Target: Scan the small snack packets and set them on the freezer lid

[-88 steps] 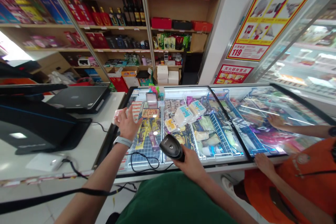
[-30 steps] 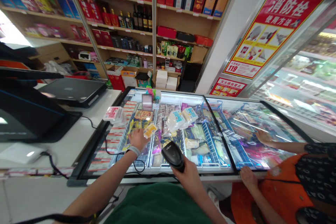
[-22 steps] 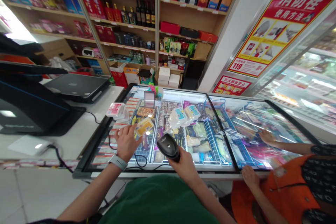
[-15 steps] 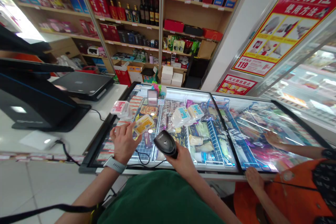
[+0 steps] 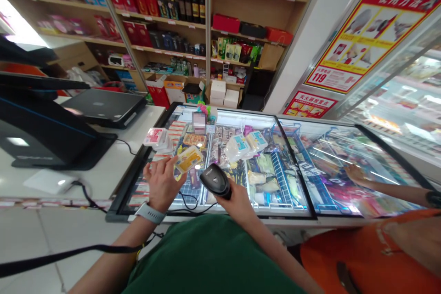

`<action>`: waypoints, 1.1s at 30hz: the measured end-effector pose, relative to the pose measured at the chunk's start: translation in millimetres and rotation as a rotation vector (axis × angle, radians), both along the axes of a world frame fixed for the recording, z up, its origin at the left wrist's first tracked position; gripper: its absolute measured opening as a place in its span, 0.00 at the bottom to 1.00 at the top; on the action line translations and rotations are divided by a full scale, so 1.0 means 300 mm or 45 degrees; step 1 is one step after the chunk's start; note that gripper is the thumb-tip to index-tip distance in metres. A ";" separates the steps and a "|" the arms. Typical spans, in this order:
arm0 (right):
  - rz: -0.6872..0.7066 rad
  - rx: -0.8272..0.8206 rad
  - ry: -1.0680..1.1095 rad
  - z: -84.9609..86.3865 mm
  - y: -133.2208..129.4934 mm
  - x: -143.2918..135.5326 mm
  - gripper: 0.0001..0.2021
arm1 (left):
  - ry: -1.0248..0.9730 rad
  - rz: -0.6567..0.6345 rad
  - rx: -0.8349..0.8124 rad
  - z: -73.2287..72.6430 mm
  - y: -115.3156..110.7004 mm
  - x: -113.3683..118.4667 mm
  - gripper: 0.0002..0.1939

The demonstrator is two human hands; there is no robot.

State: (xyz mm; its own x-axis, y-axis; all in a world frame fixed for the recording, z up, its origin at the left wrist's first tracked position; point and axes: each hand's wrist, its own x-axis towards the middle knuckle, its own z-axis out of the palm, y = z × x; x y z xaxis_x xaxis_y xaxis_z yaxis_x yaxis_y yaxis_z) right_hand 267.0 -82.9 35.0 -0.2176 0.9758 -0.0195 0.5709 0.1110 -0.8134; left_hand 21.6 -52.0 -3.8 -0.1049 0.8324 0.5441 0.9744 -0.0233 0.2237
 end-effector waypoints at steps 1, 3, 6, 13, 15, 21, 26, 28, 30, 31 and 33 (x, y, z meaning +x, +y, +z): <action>-0.001 0.007 -0.005 -0.003 -0.001 0.000 0.11 | -0.008 -0.006 -0.010 -0.001 -0.001 0.000 0.26; 0.001 0.008 -0.018 -0.010 -0.002 0.001 0.12 | -0.021 -0.016 -0.028 -0.002 -0.002 0.000 0.26; -0.004 -0.017 -0.026 -0.017 -0.004 0.000 0.13 | -0.023 -0.019 -0.029 -0.002 -0.004 0.000 0.26; 0.008 -0.017 -0.045 -0.007 -0.006 -0.004 0.11 | -0.005 -0.018 0.000 -0.002 -0.013 -0.001 0.25; 0.021 -0.021 -0.040 -0.001 -0.007 -0.006 0.11 | 0.006 -0.020 -0.007 -0.001 -0.014 -0.002 0.25; 0.052 -0.030 -0.054 0.002 -0.010 -0.012 0.12 | 0.004 -0.007 -0.028 0.005 -0.016 -0.003 0.25; 0.035 -0.003 -0.044 -0.003 -0.008 -0.014 0.12 | -0.023 -0.020 -0.027 0.009 -0.007 -0.002 0.25; -0.018 0.005 -0.008 0.000 -0.006 -0.013 0.11 | -0.017 -0.044 -0.026 0.015 0.010 0.011 0.24; -0.118 -0.002 0.080 0.002 -0.002 -0.008 0.11 | -0.001 -0.072 -0.040 0.031 0.036 0.037 0.24; -0.185 0.003 0.132 0.002 0.001 -0.004 0.11 | 0.003 -0.086 -0.058 0.043 0.051 0.054 0.24; -0.308 0.024 0.204 -0.002 0.004 0.007 0.13 | -0.009 -0.102 -0.104 0.072 0.079 0.084 0.25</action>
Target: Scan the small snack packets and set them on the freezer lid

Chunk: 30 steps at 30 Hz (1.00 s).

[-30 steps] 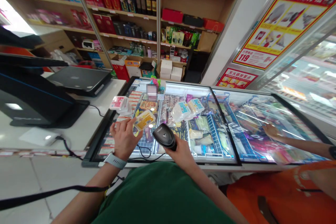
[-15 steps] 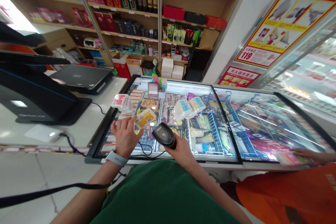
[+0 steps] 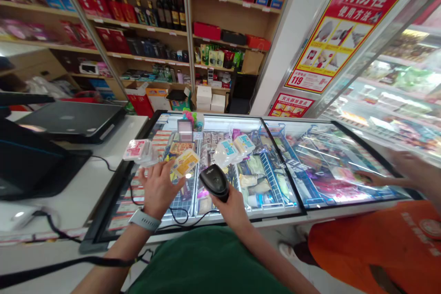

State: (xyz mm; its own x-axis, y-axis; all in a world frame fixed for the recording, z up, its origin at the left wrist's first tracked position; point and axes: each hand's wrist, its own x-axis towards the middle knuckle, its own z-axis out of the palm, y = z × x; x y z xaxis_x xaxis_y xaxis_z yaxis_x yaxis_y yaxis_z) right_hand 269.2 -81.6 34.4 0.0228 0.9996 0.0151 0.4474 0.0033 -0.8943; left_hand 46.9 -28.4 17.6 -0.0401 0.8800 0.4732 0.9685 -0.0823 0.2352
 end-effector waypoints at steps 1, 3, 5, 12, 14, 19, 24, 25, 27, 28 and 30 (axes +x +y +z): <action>-0.044 0.004 0.018 -0.003 0.000 0.006 0.13 | -0.018 -0.001 -0.027 0.014 0.013 0.008 0.26; -0.071 -0.009 0.023 -0.013 -0.002 0.015 0.14 | -0.071 0.026 -0.068 0.035 0.037 -0.001 0.28; -0.025 -0.029 0.014 -0.023 -0.009 0.017 0.14 | -0.118 0.109 -0.092 0.043 0.064 -0.052 0.29; 0.228 -0.097 -0.086 -0.021 -0.031 -0.017 0.12 | -0.132 0.607 -0.230 0.038 0.194 -0.363 0.31; 0.259 -0.105 -0.131 -0.013 -0.035 -0.026 0.11 | -0.135 0.658 -0.323 0.032 0.232 -0.412 0.32; 0.311 -0.085 -0.189 -0.011 -0.043 -0.037 0.13 | -0.166 0.686 -0.485 -0.005 0.290 -0.455 0.33; 0.307 -0.080 -0.192 -0.017 -0.048 -0.032 0.13 | -0.167 0.697 -0.356 -0.037 0.289 -0.451 0.38; 0.305 -0.080 -0.198 -0.018 -0.050 -0.029 0.13 | -0.151 0.676 -0.282 -0.037 0.284 -0.437 0.40; 0.297 -0.086 -0.219 -0.020 -0.055 -0.020 0.12 | -0.110 0.585 -0.133 -0.031 0.275 -0.387 0.40; 0.291 -0.090 -0.228 -0.022 -0.058 -0.015 0.12 | -0.097 0.516 -0.085 -0.026 0.272 -0.350 0.39; 0.273 -0.093 -0.243 -0.024 -0.066 -0.001 0.11 | -0.104 0.360 -0.067 -0.014 0.272 -0.257 0.37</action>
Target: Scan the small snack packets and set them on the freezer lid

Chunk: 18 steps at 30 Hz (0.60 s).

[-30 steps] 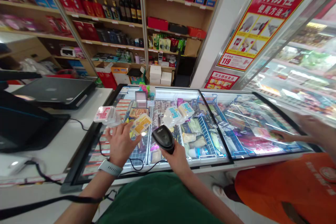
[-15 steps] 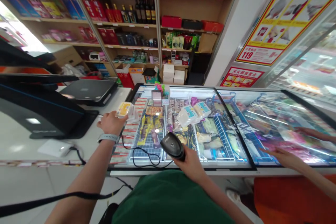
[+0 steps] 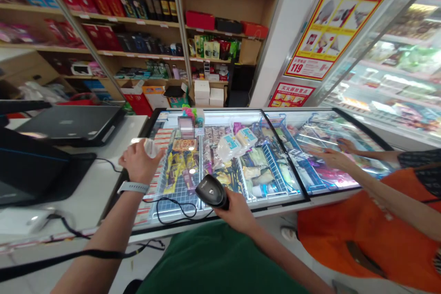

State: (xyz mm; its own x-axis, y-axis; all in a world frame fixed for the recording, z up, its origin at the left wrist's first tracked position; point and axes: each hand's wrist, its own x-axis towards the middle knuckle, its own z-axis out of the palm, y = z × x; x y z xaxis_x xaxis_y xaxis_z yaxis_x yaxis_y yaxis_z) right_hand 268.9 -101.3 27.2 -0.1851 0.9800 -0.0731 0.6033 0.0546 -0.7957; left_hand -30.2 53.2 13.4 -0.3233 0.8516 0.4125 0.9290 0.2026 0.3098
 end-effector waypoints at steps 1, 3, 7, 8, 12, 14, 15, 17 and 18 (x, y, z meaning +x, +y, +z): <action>-0.014 0.001 -0.004 0.000 -0.005 0.008 0.11 | -0.022 -0.084 -0.020 0.004 0.004 0.054 0.37; -0.049 -0.002 0.001 0.002 -0.019 0.027 0.11 | -0.081 -0.274 -0.097 0.005 0.020 0.171 0.36; -0.135 -0.001 0.058 0.016 -0.058 0.069 0.11 | -0.135 -0.706 -0.240 -0.002 0.090 0.387 0.36; -0.157 0.002 0.070 0.019 -0.069 0.079 0.10 | -0.096 -0.827 -0.260 0.003 0.114 0.432 0.38; -0.248 0.003 0.079 0.030 -0.111 0.117 0.09 | 0.260 -1.286 -0.356 0.062 0.217 0.575 0.44; -0.280 0.003 0.084 0.031 -0.128 0.131 0.10 | 0.445 -1.386 -0.401 0.099 0.266 0.630 0.43; -0.294 0.002 0.090 0.032 -0.136 0.137 0.09 | 0.515 -1.418 -0.421 0.114 0.288 0.654 0.43; -0.319 -0.003 0.105 0.032 -0.150 0.145 0.09 | 0.605 -1.472 -0.480 0.131 0.326 0.693 0.41; -0.329 -0.004 0.111 0.031 -0.155 0.148 0.09 | 0.632 -1.493 -0.520 0.135 0.343 0.707 0.40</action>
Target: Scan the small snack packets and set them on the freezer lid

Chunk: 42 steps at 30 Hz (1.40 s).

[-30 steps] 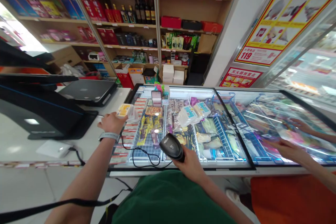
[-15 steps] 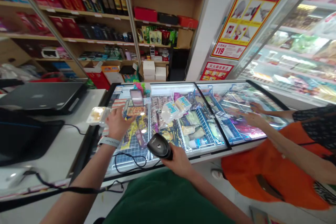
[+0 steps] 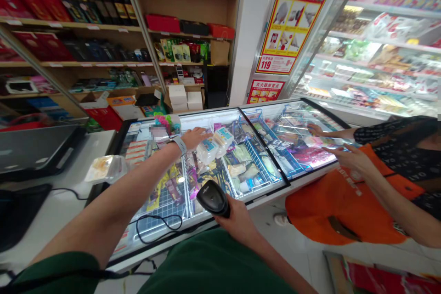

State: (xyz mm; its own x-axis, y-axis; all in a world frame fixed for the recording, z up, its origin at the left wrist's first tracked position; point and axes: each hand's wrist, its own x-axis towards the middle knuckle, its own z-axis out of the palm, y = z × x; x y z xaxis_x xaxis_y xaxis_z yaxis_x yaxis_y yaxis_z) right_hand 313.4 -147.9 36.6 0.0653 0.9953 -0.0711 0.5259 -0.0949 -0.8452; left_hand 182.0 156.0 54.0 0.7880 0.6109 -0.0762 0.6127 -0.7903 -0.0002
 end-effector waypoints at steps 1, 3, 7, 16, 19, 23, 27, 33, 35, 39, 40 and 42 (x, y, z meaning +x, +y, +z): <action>-0.009 0.001 0.004 0.000 -0.004 0.002 0.09 | 0.027 -0.011 -0.023 0.002 0.014 0.010 0.39; -0.016 0.000 0.010 0.000 -0.009 0.004 0.09 | 0.039 -0.009 -0.054 0.003 0.035 0.018 0.36; -0.024 -0.015 -0.003 0.000 -0.006 0.006 0.08 | -0.033 0.053 -0.095 0.011 0.040 -0.018 0.32; 0.085 -0.019 -0.041 -0.011 0.049 -0.018 0.10 | -0.265 0.456 0.027 -0.050 -0.157 -0.265 0.31; 0.129 -0.021 -0.048 -0.007 0.077 -0.040 0.10 | -0.395 0.641 0.082 -0.094 -0.280 -0.342 0.30; 0.170 -0.040 -0.099 -0.013 0.115 -0.066 0.11 | -0.474 0.893 0.192 -0.138 -0.439 -0.412 0.30; 0.195 -0.016 -0.106 -0.031 0.149 -0.088 0.12 | -0.520 1.053 0.324 -0.153 -0.554 -0.451 0.30; 0.260 -0.011 -0.108 -0.022 0.179 -0.120 0.12 | -0.538 1.173 0.373 -0.150 -0.627 -0.477 0.29; 0.279 -0.013 -0.091 -0.014 0.184 -0.127 0.11 | -0.540 1.179 0.400 -0.151 -0.636 -0.480 0.29; 0.295 0.003 -0.054 -0.009 0.189 -0.133 0.11 | -0.544 1.166 0.448 -0.158 -0.646 -0.476 0.28; 0.294 0.006 -0.056 -0.011 0.190 -0.133 0.11 | -0.544 1.167 0.448 -0.160 -0.647 -0.474 0.28; 0.292 0.007 -0.073 -0.014 0.190 -0.132 0.12 | -0.545 1.165 0.438 -0.164 -0.648 -0.467 0.27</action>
State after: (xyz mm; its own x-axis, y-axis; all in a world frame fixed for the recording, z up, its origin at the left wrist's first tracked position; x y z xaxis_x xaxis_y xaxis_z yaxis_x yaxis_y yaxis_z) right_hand 273.7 -90.7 32.3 -0.1590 0.9849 -0.0687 0.5806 0.0370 -0.8133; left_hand 41.9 -38.5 4.9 -0.0612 0.9198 0.3876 0.9751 -0.0279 0.2201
